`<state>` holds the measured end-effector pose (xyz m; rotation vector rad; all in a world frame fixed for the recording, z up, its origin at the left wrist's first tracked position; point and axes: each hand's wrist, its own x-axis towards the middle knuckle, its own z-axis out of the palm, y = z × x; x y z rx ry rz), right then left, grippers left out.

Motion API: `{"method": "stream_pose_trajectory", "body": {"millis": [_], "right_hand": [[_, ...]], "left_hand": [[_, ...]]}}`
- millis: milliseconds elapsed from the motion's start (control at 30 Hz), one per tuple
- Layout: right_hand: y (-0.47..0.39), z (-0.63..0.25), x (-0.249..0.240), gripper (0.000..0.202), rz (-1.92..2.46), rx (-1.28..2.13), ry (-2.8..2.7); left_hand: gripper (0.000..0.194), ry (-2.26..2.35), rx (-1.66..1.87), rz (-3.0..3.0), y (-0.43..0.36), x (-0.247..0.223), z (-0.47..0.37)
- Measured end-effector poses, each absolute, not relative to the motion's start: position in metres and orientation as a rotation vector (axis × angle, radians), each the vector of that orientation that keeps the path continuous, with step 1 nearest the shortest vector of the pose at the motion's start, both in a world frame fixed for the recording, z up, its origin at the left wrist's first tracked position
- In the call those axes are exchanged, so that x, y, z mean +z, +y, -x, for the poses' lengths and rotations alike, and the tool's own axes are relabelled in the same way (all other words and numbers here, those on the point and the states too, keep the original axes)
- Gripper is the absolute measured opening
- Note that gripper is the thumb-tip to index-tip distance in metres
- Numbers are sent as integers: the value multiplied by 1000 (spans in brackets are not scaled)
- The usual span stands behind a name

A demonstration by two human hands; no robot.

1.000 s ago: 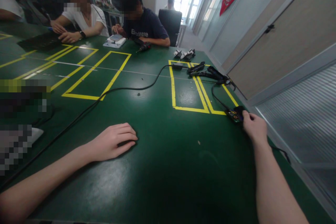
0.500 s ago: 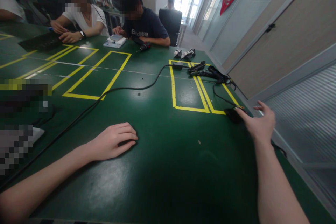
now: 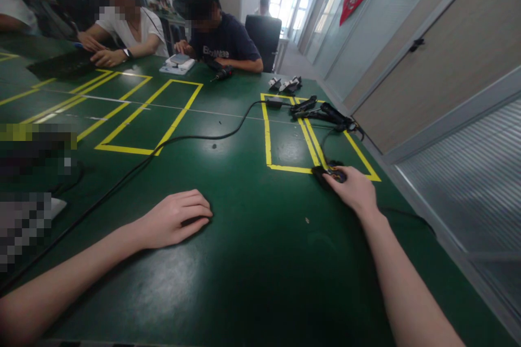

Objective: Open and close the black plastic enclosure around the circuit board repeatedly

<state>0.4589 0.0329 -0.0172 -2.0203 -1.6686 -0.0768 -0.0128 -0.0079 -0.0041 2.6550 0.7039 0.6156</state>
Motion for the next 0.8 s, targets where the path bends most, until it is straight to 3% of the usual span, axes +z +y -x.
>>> {"method": "stream_pose_trajectory", "body": {"millis": [200,367,433,800], "right_hand": [[4,-342,-14,37,1236,264,-2371],[-23,-306,-3,44,911,351,-2415],[-24,-306,-2,44,891,348,-2416],[-19,-307,-12,27,870,255,-2434]], "left_hand": [[24,731,641,-2662,-9,-5,11],[75,728,650,-2692,-18,-11,3],[83,724,595,-2685,-19,-15,0],[42,811,584,-2727,-17,-14,0]]}}
